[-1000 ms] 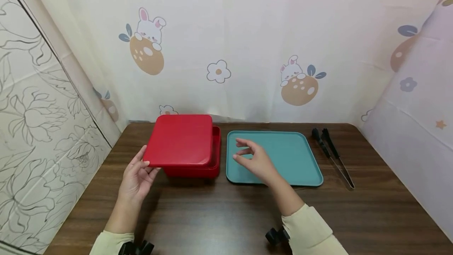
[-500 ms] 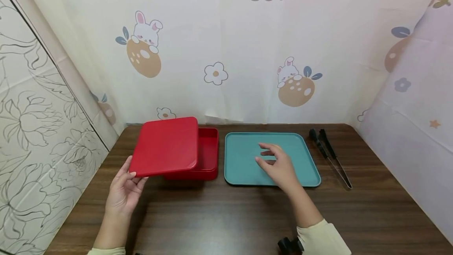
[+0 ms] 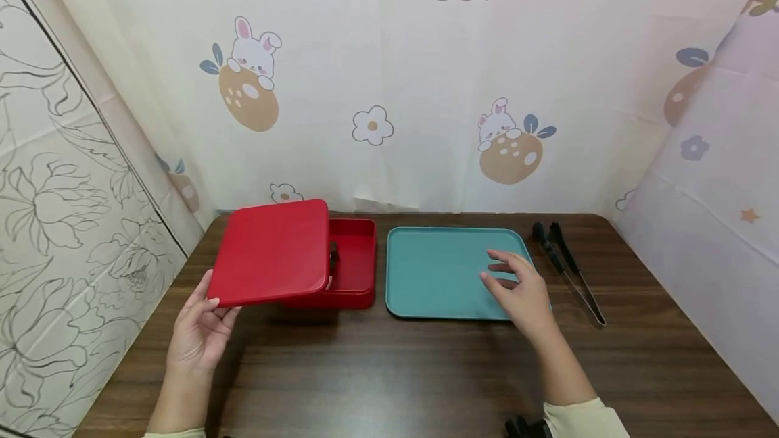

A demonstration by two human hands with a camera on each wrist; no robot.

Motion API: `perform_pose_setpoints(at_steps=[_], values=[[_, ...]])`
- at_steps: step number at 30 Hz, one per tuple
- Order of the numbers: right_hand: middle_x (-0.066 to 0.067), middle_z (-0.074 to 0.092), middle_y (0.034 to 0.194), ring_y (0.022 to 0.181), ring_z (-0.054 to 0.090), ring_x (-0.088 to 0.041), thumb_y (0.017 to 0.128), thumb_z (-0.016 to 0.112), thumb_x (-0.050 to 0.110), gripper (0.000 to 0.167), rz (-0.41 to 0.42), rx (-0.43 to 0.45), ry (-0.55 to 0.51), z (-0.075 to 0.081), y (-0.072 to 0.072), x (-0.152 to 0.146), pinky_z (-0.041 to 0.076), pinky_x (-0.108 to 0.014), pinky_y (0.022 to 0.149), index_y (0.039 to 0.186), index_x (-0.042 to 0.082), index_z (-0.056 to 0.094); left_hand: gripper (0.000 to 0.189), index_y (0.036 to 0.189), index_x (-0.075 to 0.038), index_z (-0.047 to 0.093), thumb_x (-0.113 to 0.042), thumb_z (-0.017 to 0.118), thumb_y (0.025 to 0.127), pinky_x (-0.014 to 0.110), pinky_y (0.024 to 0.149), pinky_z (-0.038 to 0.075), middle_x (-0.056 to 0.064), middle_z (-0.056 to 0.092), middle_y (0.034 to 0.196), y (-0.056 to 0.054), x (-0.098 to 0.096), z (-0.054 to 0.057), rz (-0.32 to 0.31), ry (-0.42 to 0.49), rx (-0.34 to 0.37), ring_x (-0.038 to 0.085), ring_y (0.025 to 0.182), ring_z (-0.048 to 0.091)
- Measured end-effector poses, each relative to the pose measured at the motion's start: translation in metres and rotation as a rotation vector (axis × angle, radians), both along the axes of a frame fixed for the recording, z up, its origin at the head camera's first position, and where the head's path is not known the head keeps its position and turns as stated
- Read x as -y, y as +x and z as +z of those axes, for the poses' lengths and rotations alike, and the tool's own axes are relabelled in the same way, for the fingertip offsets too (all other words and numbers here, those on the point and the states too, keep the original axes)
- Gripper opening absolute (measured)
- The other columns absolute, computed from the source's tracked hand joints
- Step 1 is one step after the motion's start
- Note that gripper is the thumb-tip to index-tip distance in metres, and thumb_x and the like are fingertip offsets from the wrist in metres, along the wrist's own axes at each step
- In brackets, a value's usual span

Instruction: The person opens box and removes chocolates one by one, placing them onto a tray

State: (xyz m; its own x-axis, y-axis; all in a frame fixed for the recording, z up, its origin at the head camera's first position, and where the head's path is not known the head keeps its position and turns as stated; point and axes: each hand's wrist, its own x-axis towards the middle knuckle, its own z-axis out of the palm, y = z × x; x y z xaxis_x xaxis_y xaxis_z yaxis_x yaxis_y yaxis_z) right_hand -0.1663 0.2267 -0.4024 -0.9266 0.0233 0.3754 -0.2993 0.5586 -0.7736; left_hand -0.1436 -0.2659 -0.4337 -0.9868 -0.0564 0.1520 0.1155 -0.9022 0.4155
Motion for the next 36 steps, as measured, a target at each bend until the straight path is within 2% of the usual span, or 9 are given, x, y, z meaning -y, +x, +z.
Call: perform_pose_setpoints(at_steps=[2, 9, 13, 15, 20, 25, 30, 36], values=[[-0.009, 0.055, 0.129, 0.111, 0.058, -0.027, 0.093, 0.068, 0.018, 0.043, -0.027, -0.006, 0.018, -0.002, 0.002, -0.005, 0.046, -0.007, 0.080, 0.133, 0.006, 0.058, 0.047, 0.133, -0.004, 0.052, 0.014, 0.029, 0.096, 0.040, 0.078, 0.058, 0.019, 0.065, 0.118, 0.002, 0.003, 0.000, 0.002, 0.013, -0.004, 0.033, 0.090, 0.069], [-0.009, 0.058, 0.123, 0.104, 0.058, -0.011, 0.092, 0.069, 0.018, 0.041, -0.132, -0.037, 0.063, -0.006, 0.010, -0.025, 0.045, -0.005, 0.078, 0.130, 0.006, 0.061, 0.048, 0.132, -0.004, 0.053, 0.012, 0.025, 0.097, 0.040, 0.078, 0.058, 0.019, 0.066, 0.115, 0.005, 0.014, -0.003, 0.031, 0.015, -0.016, 0.033, 0.089, 0.069], [-0.011, 0.059, 0.120, 0.100, 0.058, -0.012, 0.091, 0.070, 0.016, 0.040, -0.189, -0.054, 0.084, -0.006, 0.015, -0.035, 0.044, -0.003, 0.073, 0.129, 0.004, 0.062, 0.046, 0.133, -0.005, 0.052, 0.011, 0.027, 0.097, 0.040, 0.078, 0.058, 0.018, 0.067, 0.116, 0.006, 0.023, -0.003, 0.052, 0.008, -0.019, 0.032, 0.088, 0.070], [-0.011, 0.059, 0.118, 0.099, 0.056, -0.008, 0.091, 0.070, 0.015, 0.039, -0.218, -0.058, 0.090, -0.007, 0.016, -0.040, 0.044, -0.003, 0.072, 0.128, 0.003, 0.062, 0.045, 0.133, -0.005, 0.052, 0.010, 0.029, 0.097, 0.040, 0.077, 0.058, 0.018, 0.067, 0.116, 0.006, 0.026, -0.003, 0.065, 0.009, -0.017, 0.033, 0.087, 0.070], [-0.013, 0.059, 0.118, 0.096, 0.050, 0.004, 0.091, 0.071, 0.015, 0.038, -0.256, -0.057, 0.123, -0.010, 0.019, -0.055, 0.044, -0.002, 0.073, 0.126, 0.001, 0.063, 0.044, 0.133, -0.005, 0.054, 0.009, 0.031, 0.098, 0.040, 0.076, 0.058, 0.017, 0.066, 0.119, 0.006, 0.035, -0.005, 0.083, 0.011, 0.000, 0.033, 0.087, 0.070], [-0.014, 0.059, 0.116, 0.094, 0.051, 0.004, 0.090, 0.071, 0.011, 0.036, -0.290, -0.063, 0.157, -0.015, 0.024, -0.070, 0.042, 0.000, 0.071, 0.123, 0.000, 0.064, 0.045, 0.134, -0.006, 0.055, 0.010, 0.033, 0.097, 0.041, 0.076, 0.058, 0.017, 0.065, 0.122, 0.006, 0.044, -0.006, 0.090, 0.011, 0.015, 0.034, 0.088, 0.070], [-0.014, 0.060, 0.113, 0.091, 0.046, 0.012, 0.089, 0.070, 0.007, 0.033, -0.335, -0.081, 0.171, -0.017, 0.028, -0.085, 0.040, 0.001, 0.070, 0.120, -0.002, 0.064, 0.044, 0.132, -0.007, 0.056, 0.010, 0.035, 0.097, 0.041, 0.077, 0.058, 0.016, 0.066, 0.121, 0.007, 0.056, -0.008, 0.110, 0.007, 0.032, 0.034, 0.089, 0.070], [-0.013, 0.062, 0.107, 0.087, 0.043, 0.018, 0.086, 0.072, 0.002, 0.030, -0.420, -0.113, 0.170, -0.021, 0.030, -0.101, 0.038, 0.002, 0.069, 0.115, -0.002, 0.068, 0.045, 0.133, -0.005, 0.054, 0.011, 0.031, 0.097, 0.042, 0.075, 0.058, 0.019, 0.066, 0.118, 0.007, 0.068, -0.012, 0.109, 0.039, 0.005, 0.035, 0.087, 0.070]])
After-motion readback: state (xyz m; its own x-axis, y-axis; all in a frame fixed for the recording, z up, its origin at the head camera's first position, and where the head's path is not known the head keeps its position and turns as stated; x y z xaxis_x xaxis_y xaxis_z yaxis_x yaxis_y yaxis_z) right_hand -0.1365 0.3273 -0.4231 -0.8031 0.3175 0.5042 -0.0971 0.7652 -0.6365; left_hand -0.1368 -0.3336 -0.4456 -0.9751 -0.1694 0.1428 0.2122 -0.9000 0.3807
